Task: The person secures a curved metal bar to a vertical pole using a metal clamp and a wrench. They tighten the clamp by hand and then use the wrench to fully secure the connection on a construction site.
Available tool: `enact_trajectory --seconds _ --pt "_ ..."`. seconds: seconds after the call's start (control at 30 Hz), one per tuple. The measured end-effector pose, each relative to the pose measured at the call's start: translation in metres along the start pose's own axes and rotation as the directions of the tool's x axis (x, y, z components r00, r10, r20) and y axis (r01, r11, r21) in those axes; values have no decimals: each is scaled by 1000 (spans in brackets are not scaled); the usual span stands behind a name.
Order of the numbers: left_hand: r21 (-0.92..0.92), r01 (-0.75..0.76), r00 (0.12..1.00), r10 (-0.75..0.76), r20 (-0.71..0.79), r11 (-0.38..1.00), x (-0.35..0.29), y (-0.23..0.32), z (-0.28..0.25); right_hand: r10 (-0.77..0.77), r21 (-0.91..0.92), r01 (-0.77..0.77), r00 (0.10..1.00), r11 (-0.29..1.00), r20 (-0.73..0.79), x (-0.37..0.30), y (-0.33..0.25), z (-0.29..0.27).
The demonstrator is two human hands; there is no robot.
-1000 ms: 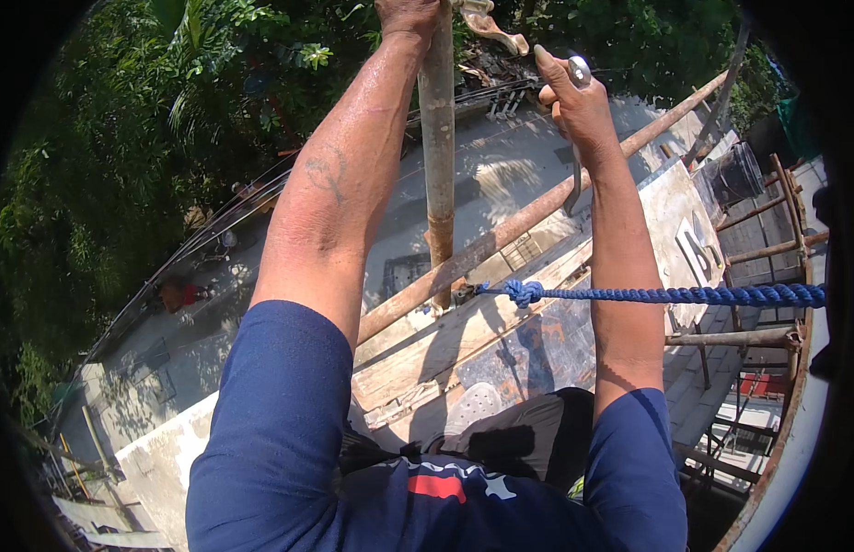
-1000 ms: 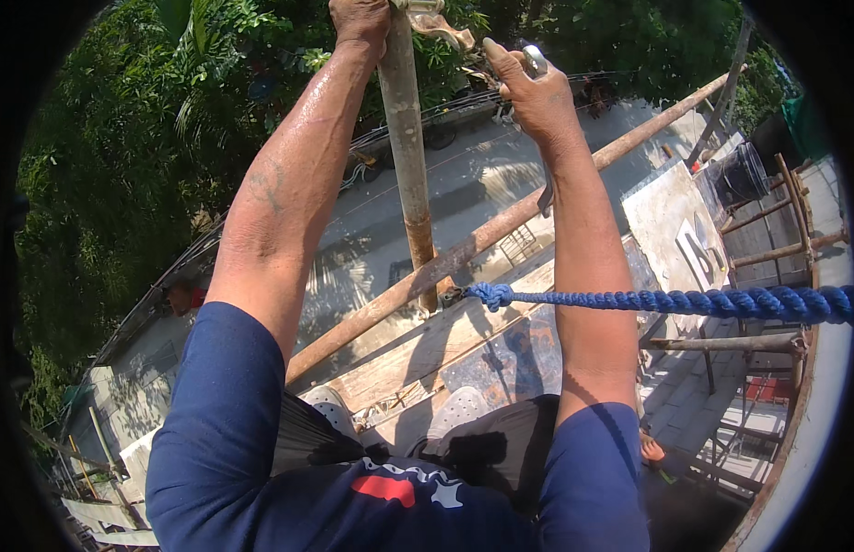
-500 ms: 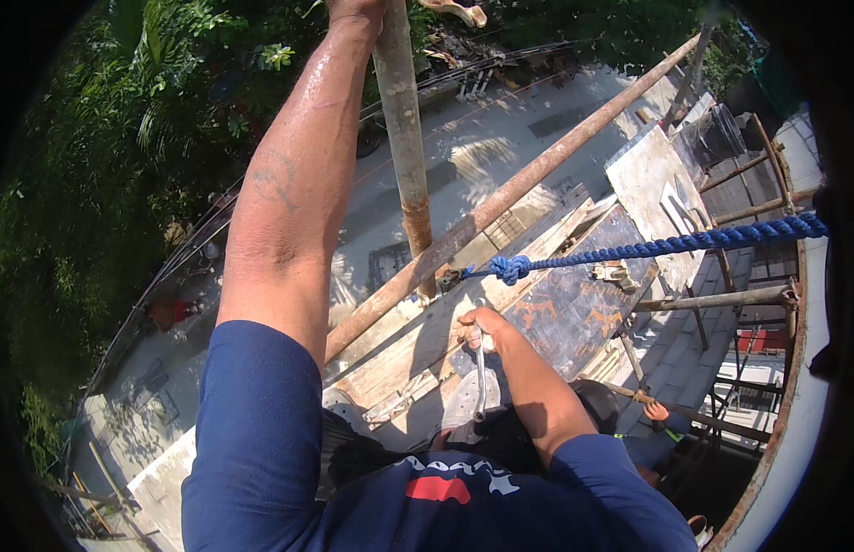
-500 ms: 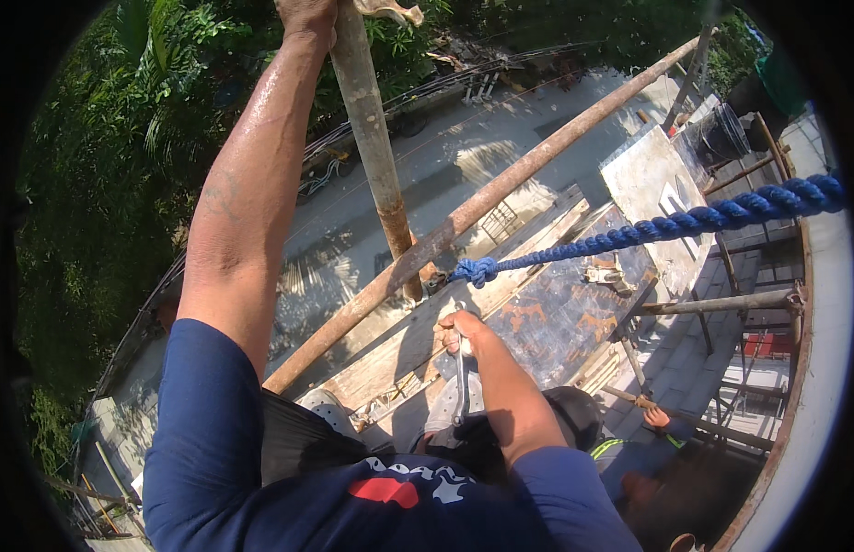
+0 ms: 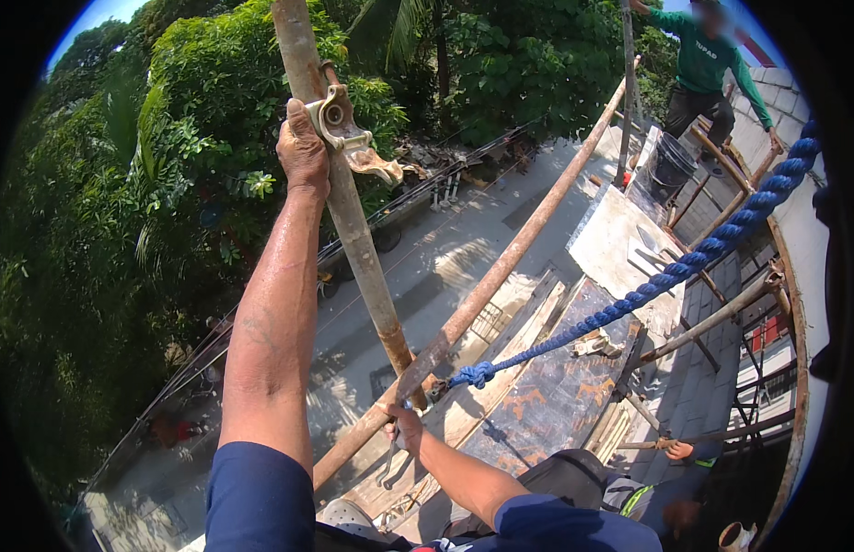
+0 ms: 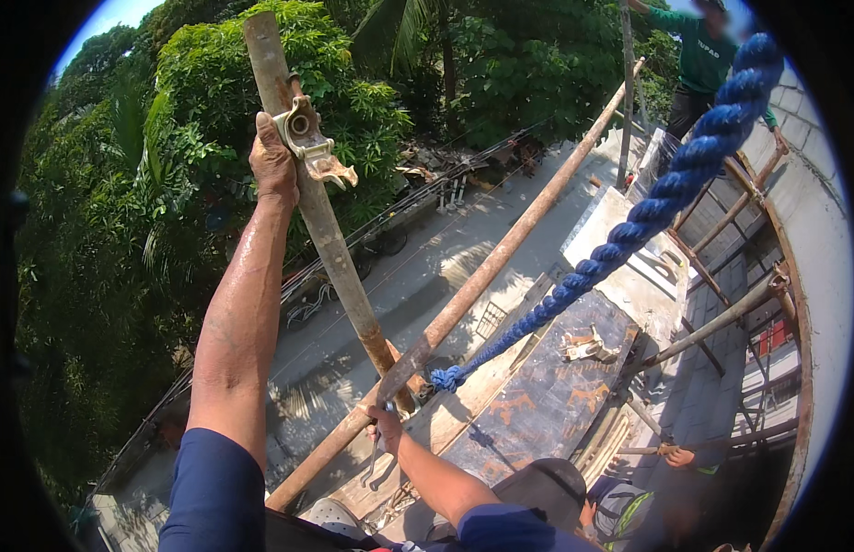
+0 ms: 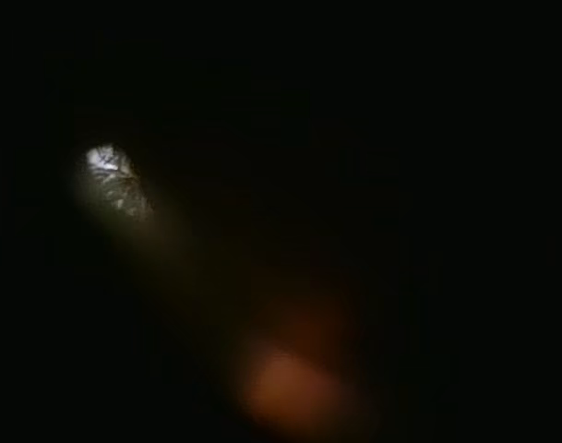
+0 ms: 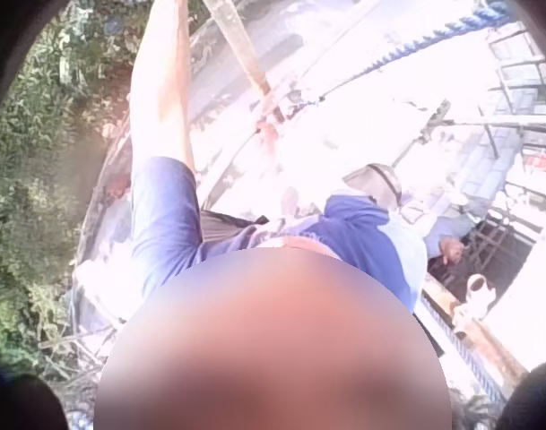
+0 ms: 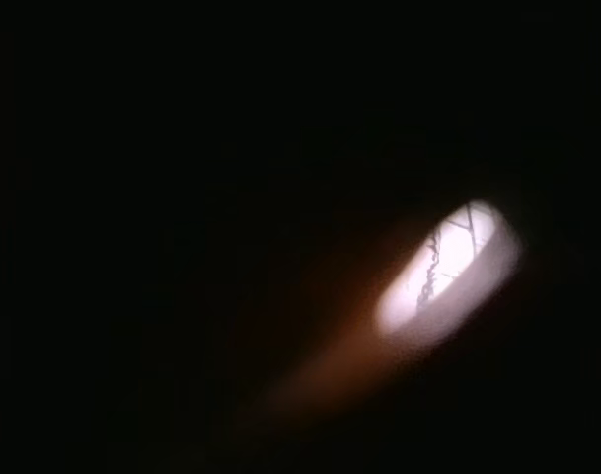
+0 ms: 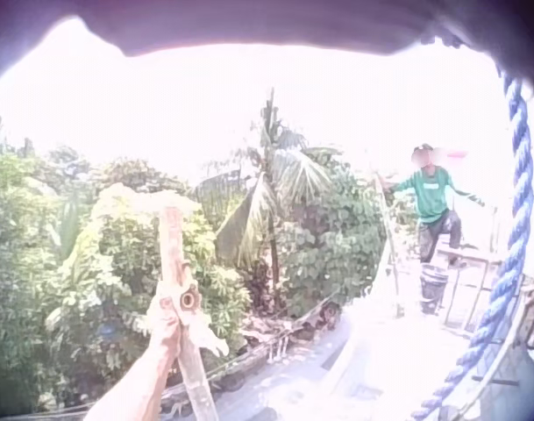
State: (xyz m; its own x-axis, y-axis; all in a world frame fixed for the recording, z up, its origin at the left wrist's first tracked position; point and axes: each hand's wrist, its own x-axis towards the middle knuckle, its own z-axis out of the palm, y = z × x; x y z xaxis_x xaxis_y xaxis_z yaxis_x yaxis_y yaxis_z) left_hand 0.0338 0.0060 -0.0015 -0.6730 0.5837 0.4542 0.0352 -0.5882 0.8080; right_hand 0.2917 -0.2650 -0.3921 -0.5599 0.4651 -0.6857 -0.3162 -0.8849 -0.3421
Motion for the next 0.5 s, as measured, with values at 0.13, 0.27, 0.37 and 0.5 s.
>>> enact_trajectory --seconds 0.13,0.27,0.37,0.5 --pt "12 19 998 -20 60 1000 0 4 -4 -92 -48 95 994 994 59 -25 -7 21" --pt "-41 108 985 -101 138 993 -1 12 -8 -246 -83 269 945 960 217 -56 -22 64" --pt "1 212 953 -207 223 977 1 25 -17 -253 -29 287 884 958 393 -78 -36 102" --pt "210 406 853 -451 263 890 7 54 -29 -194 -53 243 869 968 454 -108 -53 152"
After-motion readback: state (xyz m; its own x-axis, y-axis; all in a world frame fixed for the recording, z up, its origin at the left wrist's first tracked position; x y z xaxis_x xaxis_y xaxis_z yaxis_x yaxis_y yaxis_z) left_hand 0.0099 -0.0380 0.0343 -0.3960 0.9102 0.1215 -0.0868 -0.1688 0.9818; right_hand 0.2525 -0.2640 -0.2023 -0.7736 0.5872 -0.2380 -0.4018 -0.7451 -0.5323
